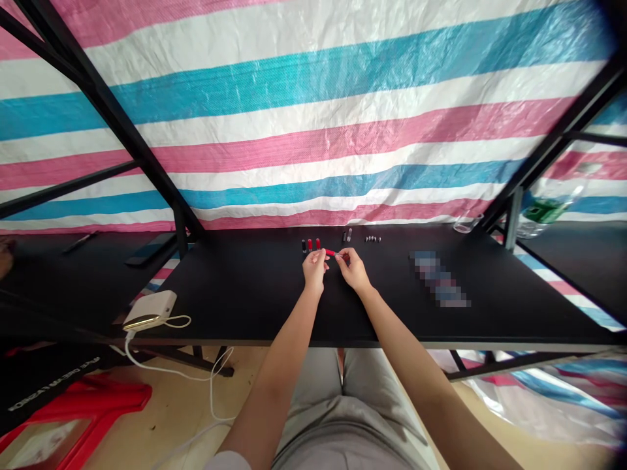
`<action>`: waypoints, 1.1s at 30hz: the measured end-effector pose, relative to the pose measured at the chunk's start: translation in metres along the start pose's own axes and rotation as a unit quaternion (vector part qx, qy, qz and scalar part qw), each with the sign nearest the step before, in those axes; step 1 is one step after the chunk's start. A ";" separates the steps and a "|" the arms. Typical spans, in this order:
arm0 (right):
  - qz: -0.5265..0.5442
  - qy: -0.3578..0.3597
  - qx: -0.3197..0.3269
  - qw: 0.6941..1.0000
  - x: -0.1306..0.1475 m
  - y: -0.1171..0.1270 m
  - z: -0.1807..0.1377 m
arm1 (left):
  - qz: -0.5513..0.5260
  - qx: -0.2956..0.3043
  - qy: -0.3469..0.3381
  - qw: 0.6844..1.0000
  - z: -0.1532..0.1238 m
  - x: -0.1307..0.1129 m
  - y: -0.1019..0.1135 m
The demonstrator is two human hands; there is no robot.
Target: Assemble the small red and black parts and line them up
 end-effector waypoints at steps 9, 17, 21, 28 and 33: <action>-0.063 0.067 0.020 0.996 -0.003 -0.002 0.000 | 0.039 0.012 -0.013 0.999 -0.001 0.001 -0.001; -0.105 0.042 -0.013 0.993 0.000 0.004 0.001 | 0.048 -0.064 -0.098 0.992 0.006 0.002 0.010; -0.034 0.054 0.005 0.998 0.006 0.005 0.000 | 0.061 0.031 -0.058 0.996 0.002 0.005 0.004; -0.020 0.059 0.070 0.996 0.002 -0.004 -0.003 | 0.063 0.065 -0.031 0.995 -0.003 0.007 0.002; -0.025 0.083 0.075 0.993 0.000 -0.006 -0.003 | 0.102 0.040 -0.008 0.994 -0.001 0.009 0.004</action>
Point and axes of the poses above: each hand's wrist, its own z-axis towards the middle knuckle, its own y-axis out of the back of the hand, x = y × z, the point moved 2 cm from there along z, towards the middle knuckle, and after that the axes turned 14 degrees about -z, right-handed, at the moved point
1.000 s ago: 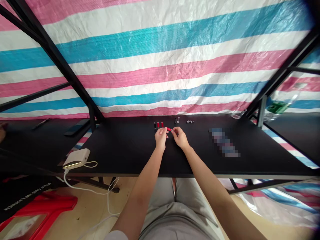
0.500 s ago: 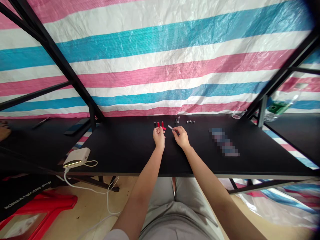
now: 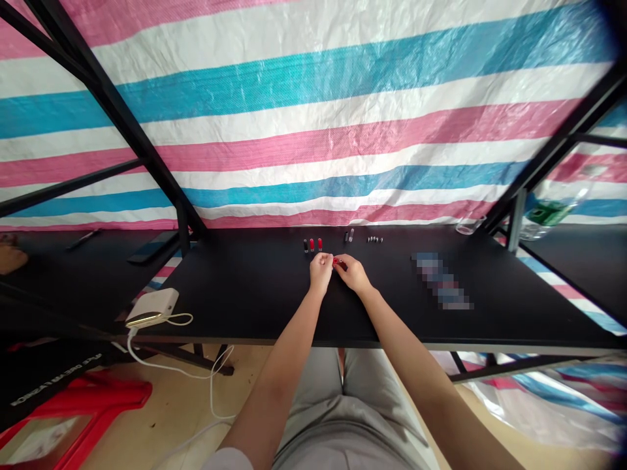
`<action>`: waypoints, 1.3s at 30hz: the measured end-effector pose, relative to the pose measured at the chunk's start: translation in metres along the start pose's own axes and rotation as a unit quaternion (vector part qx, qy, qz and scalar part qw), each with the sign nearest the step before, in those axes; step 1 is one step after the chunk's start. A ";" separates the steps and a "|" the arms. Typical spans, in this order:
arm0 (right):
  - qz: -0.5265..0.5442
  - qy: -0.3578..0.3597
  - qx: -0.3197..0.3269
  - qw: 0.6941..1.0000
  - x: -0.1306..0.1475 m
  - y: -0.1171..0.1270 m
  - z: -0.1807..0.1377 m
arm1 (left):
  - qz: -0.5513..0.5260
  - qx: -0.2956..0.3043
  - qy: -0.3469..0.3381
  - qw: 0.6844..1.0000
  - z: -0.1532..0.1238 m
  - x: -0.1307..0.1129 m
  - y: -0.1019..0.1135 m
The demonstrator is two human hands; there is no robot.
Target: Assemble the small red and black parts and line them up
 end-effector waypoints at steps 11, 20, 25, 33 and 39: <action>-0.051 0.035 0.012 0.998 0.001 0.003 0.002 | 0.027 -0.014 -0.070 0.997 0.003 0.005 0.004; -0.125 -0.023 -0.023 0.992 0.007 0.010 0.009 | -0.014 -0.085 -0.039 0.996 0.001 0.001 0.006; -0.181 -0.188 -0.013 0.965 -0.016 0.018 0.032 | -0.015 -0.093 -0.028 0.995 0.003 0.003 0.005; -0.251 -0.204 0.051 0.945 -0.046 0.008 0.063 | -0.003 -0.075 -0.024 0.997 0.004 0.003 0.004; -0.261 -0.232 0.070 0.934 -0.054 -0.001 0.069 | -0.004 -0.077 -0.020 0.997 0.004 0.003 0.005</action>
Point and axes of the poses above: each hand's wrist, its own z-axis towards the middle knuckle, its own y-axis out of the back of the hand, x = y × z, the point moved 2 cm from there along z, towards the middle knuckle, and after that the axes turned 14 degrees about -z, right-handed, at the moved point
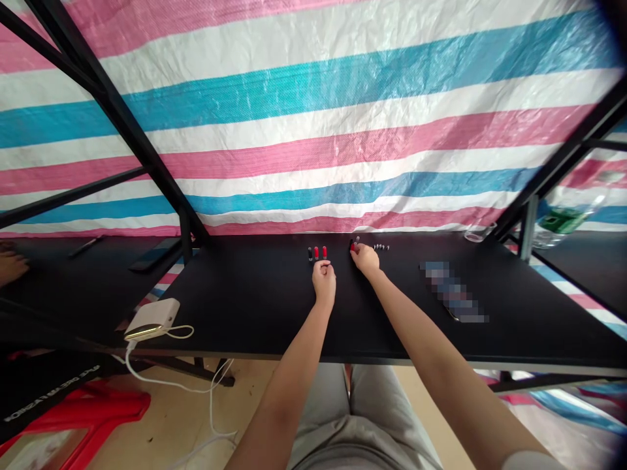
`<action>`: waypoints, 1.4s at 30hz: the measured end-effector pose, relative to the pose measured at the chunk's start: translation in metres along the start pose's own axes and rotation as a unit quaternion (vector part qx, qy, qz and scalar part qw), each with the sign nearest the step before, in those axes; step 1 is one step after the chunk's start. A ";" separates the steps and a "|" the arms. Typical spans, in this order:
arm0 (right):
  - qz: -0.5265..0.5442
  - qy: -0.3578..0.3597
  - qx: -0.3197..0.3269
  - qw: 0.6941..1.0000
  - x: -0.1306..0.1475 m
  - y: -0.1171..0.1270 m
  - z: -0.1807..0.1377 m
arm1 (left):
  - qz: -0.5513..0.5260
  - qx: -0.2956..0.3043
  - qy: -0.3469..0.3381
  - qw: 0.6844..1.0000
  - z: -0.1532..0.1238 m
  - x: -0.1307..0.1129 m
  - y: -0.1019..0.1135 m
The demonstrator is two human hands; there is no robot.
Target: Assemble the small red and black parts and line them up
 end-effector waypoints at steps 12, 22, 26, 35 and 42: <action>0.050 -0.033 0.028 0.998 -0.006 -0.001 0.005 | 0.000 0.001 0.000 1.000 0.001 0.002 0.000; 0.029 -0.040 0.037 0.998 -0.013 -0.001 0.006 | -0.012 0.002 0.001 1.000 0.000 0.002 0.000; 0.014 -0.041 0.040 0.998 -0.014 -0.001 0.008 | -0.016 0.004 -0.002 1.000 0.000 0.002 0.000; 0.051 -0.074 0.035 0.995 -0.011 -0.005 0.009 | -0.011 0.005 0.003 1.000 0.000 0.001 -0.001; 0.027 -0.067 0.038 0.997 -0.009 0.005 0.003 | 0.042 0.019 -0.017 0.999 -0.001 -0.001 -0.001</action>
Point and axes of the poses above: each hand's wrist, its own z-axis towards the middle knuckle, its own y-axis out of the back of the hand, x = y × z, the point moved 2 cm from there along z, towards the middle knuckle, and after that the axes turned 14 degrees about -z, right-handed, at the moved point
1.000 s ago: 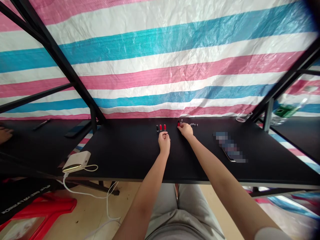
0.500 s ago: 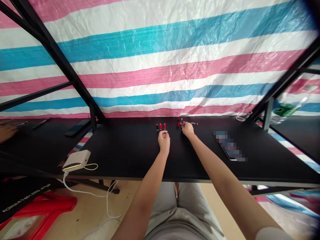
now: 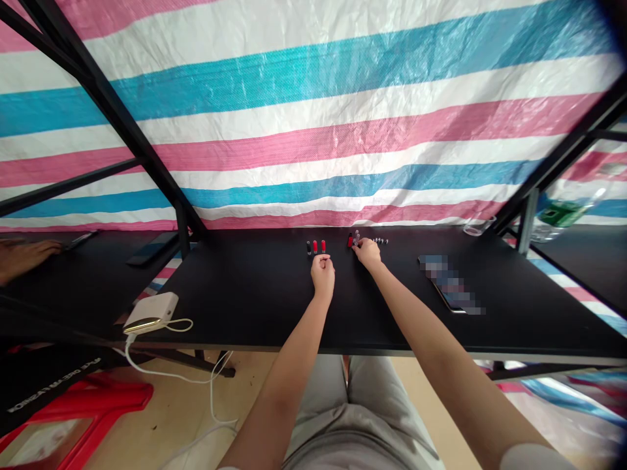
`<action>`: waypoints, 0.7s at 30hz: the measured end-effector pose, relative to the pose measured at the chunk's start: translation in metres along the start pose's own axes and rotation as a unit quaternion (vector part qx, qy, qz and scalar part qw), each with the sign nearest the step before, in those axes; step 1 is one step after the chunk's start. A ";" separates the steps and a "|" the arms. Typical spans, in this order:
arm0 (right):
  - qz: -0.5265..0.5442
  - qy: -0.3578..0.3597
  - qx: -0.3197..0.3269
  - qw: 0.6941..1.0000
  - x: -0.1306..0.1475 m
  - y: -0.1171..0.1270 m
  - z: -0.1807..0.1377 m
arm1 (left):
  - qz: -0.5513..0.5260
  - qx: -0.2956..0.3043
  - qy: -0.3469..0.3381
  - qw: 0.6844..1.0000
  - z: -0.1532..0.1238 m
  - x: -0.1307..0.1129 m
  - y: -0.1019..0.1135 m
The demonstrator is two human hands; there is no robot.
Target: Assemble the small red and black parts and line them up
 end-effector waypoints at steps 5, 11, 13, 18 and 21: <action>0.001 -0.014 -0.002 1.000 0.000 0.010 -0.025 | 0.166 0.061 -0.112 0.978 -0.005 -0.003 -0.004; 0.210 0.087 -0.175 0.958 0.005 0.006 -0.071 | 0.327 0.084 -0.148 0.930 -0.003 -0.014 -0.003; 0.235 0.094 -0.180 0.951 0.005 0.002 -0.077 | 0.364 0.083 -0.122 0.919 0.002 -0.019 -0.004; 0.260 0.082 -0.164 0.948 0.003 -0.001 -0.075 | 0.443 0.100 -0.057 0.889 0.011 -0.027 -0.011; 0.267 0.098 -0.157 0.946 0.005 -0.002 -0.075 | 0.449 0.104 -0.050 0.886 0.017 -0.026 -0.014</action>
Point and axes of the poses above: each hand's wrist, its own z-axis towards the middle knuckle, its own y-axis out of the back of the hand, x = y × z, the point moved 2 cm from there along z, towards the middle knuckle, and after that the axes turned 14 degrees about -z, right-handed, at the moved point
